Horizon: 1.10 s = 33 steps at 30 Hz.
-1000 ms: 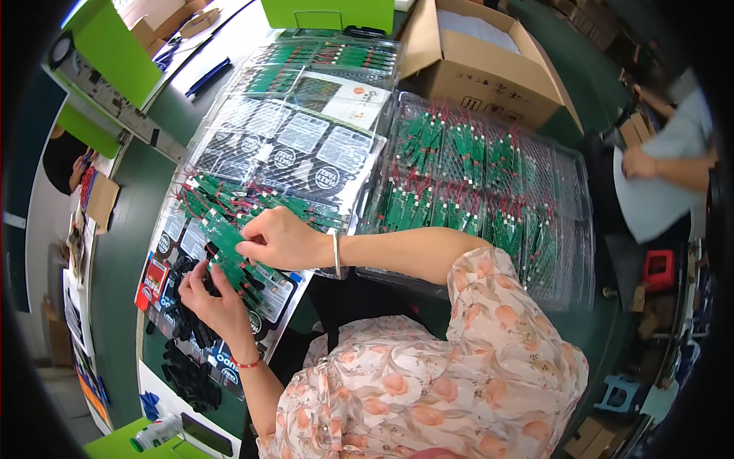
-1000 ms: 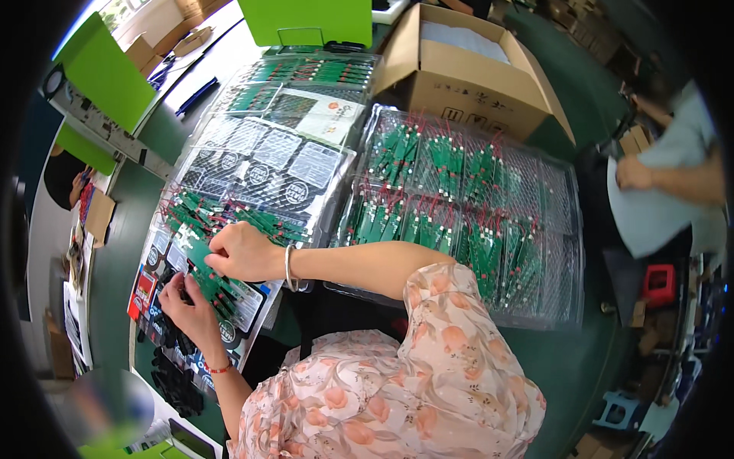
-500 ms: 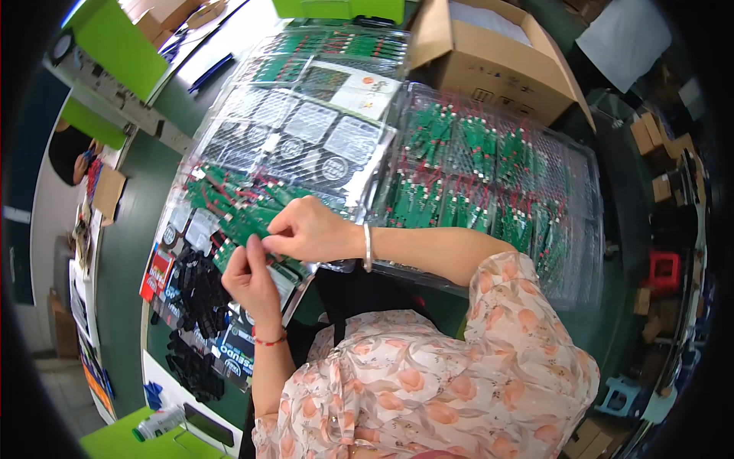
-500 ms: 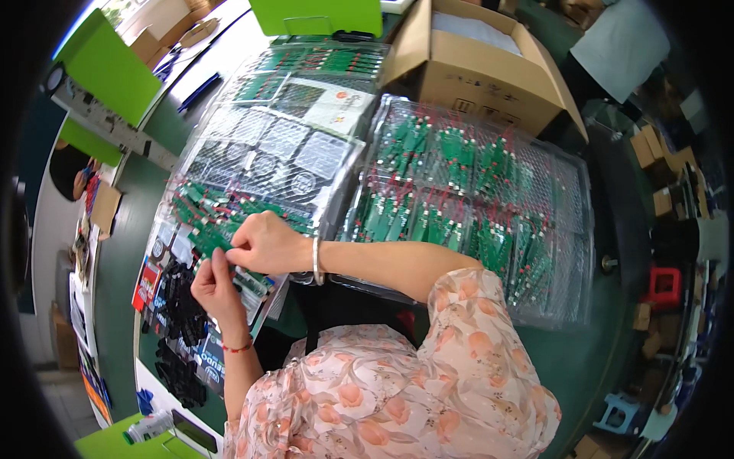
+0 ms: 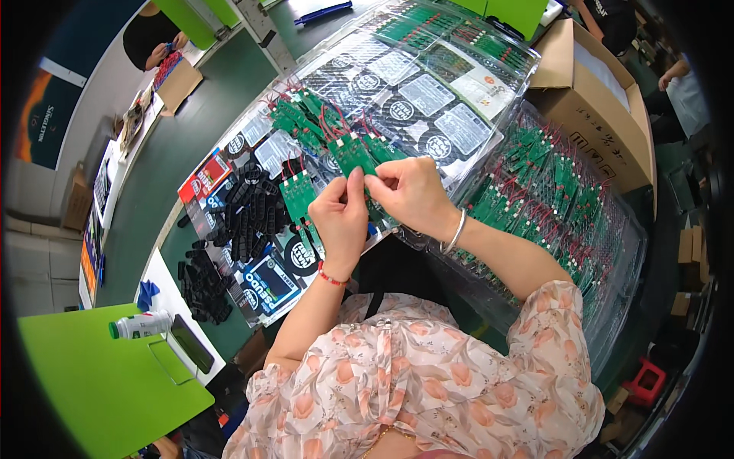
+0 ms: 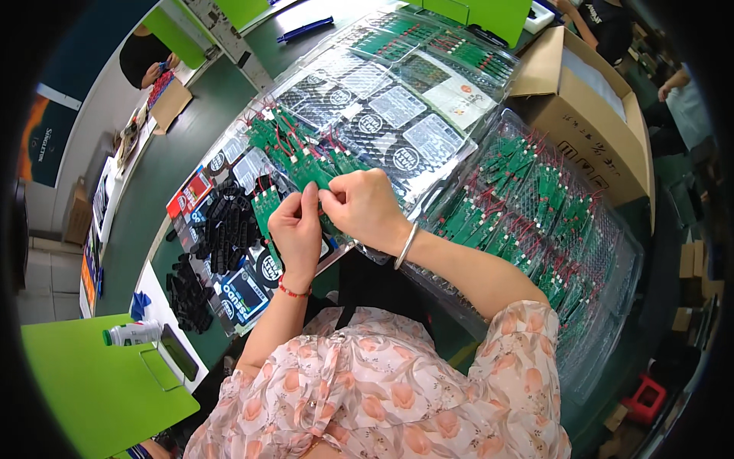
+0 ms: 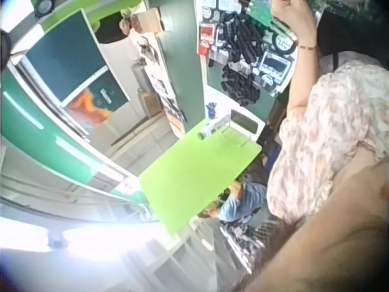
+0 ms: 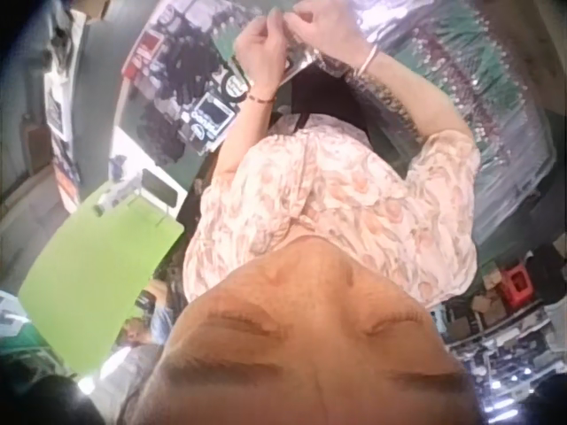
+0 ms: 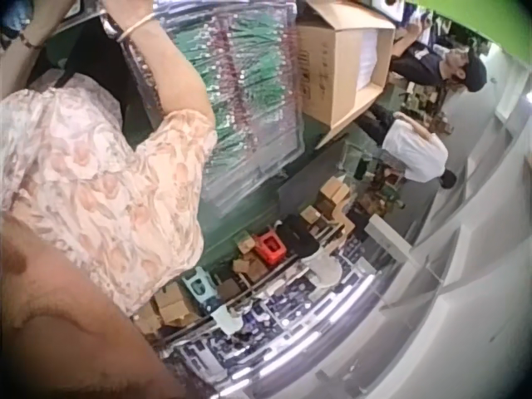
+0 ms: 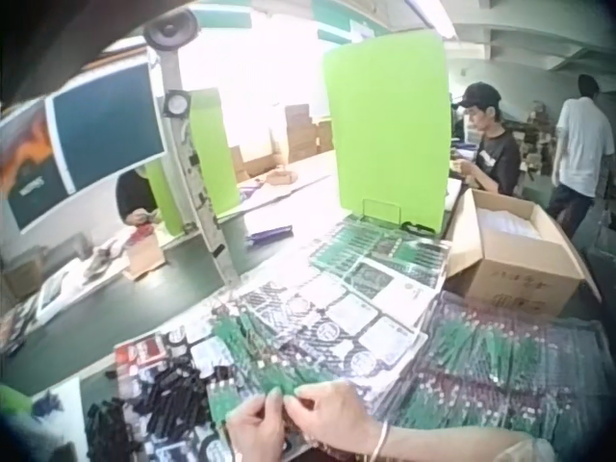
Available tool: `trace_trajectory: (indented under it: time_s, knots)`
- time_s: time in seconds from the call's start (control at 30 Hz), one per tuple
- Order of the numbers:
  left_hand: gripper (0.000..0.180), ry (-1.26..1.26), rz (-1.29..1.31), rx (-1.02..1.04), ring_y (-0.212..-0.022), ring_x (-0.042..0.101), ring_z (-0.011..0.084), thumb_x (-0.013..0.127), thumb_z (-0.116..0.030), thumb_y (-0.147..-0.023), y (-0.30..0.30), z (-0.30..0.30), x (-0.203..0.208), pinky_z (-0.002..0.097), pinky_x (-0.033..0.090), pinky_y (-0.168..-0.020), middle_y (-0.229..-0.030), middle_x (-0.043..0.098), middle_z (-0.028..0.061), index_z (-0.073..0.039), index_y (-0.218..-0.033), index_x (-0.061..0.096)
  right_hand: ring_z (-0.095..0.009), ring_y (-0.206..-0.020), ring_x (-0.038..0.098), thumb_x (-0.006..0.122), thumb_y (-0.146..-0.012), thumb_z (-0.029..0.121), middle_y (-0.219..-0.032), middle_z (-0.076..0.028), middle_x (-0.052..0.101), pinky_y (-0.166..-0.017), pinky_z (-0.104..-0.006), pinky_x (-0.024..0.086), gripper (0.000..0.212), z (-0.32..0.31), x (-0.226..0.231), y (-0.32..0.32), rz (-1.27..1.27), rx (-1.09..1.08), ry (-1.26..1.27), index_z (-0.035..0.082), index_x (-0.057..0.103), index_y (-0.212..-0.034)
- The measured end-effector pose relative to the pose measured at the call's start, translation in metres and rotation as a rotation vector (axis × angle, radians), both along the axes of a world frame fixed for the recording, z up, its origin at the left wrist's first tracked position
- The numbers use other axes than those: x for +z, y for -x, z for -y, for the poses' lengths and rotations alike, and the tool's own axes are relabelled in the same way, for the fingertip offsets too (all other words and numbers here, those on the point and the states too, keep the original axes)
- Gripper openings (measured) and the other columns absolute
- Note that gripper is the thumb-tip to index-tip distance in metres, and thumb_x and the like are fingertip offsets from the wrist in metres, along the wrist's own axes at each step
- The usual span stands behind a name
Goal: Manually assemble components, circuit boards, and casing elements for an electronic device on a factory production floor.
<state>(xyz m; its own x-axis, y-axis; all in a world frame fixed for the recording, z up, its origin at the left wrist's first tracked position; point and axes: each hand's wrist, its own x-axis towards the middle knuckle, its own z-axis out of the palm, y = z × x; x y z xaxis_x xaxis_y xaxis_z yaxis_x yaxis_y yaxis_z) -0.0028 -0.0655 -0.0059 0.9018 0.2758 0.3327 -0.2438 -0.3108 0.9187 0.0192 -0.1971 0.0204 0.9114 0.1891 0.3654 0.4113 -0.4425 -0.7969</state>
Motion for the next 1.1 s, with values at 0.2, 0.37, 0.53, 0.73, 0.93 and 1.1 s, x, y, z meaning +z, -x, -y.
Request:
trace_trajectory:
  time_s: [0.2,0.37,0.53,0.73,0.93,1.1]
  knots:
    - [0.042,0.076,0.032,0.034,-0.051,0.026,0.0038,0.065,-0.015,-0.092,-0.003,0.008,-0.006,0.0284,0.020,-0.043,-0.048,0.035,-0.0023,-0.001,-0.057,0.047,-0.030,-0.041,0.053,0.065,-0.078,0.016,-0.047,-0.015,0.051,-0.043,-0.0389,0.040,0.030,-0.001,0.003,-0.001,0.016,-0.025,0.054,0.001,0.056,-0.053]
    - [0.042,0.071,0.033,0.070,-0.051,0.027,0.0039,0.065,-0.016,-0.092,-0.002,0.008,-0.011,0.0286,0.020,-0.043,-0.048,0.036,-0.0024,-0.001,-0.057,0.048,-0.032,-0.043,0.054,0.064,-0.078,0.016,-0.048,-0.016,0.051,-0.044,-0.0403,0.041,0.030,-0.004,0.000,0.000,0.041,-0.037,0.087,0.002,0.055,-0.053]
    - [0.040,-0.005,0.088,0.116,-0.047,0.029,0.0051,0.066,-0.013,-0.090,-0.004,0.008,-0.015,0.0304,0.023,-0.042,-0.046,0.040,0.0028,0.000,-0.057,0.048,-0.033,-0.045,0.055,0.065,-0.078,0.016,-0.050,-0.016,0.053,-0.046,-0.0413,0.042,0.028,-0.010,-0.006,-0.001,0.111,-0.068,0.108,0.003,0.057,-0.055]
    - [0.040,-0.177,-0.057,0.025,-0.038,0.041,0.0151,0.064,-0.020,-0.091,-0.014,0.003,-0.002,0.0335,0.031,-0.041,-0.046,0.048,0.0119,0.002,-0.059,0.056,-0.034,-0.050,0.059,0.066,-0.078,0.018,-0.054,-0.017,0.057,-0.050,-0.0426,0.046,0.027,0.000,-0.008,-0.013,0.051,-0.055,0.140,0.001,0.060,-0.057]
    - [0.047,-0.482,-0.082,-0.078,-0.045,0.056,0.0322,0.064,-0.033,-0.090,-0.021,0.005,0.002,0.0400,0.041,-0.045,-0.051,0.054,0.0190,0.002,-0.059,0.062,-0.034,-0.062,0.064,0.069,-0.079,0.026,-0.065,-0.014,0.065,-0.058,-0.0437,0.051,0.025,0.026,-0.008,-0.030,0.080,-0.088,0.545,0.004,0.066,-0.067]
    - [0.030,-0.677,0.004,0.150,-0.058,0.058,0.0302,0.069,-0.024,-0.084,0.001,-0.046,0.017,0.0406,0.043,-0.054,-0.063,0.057,0.0126,-0.002,-0.065,0.061,-0.034,-0.061,0.063,0.067,-0.081,0.023,-0.064,-0.012,0.064,-0.057,-0.0438,0.050,0.021,0.016,0.010,-0.024,0.251,-0.165,0.538,0.005,0.065,-0.073]
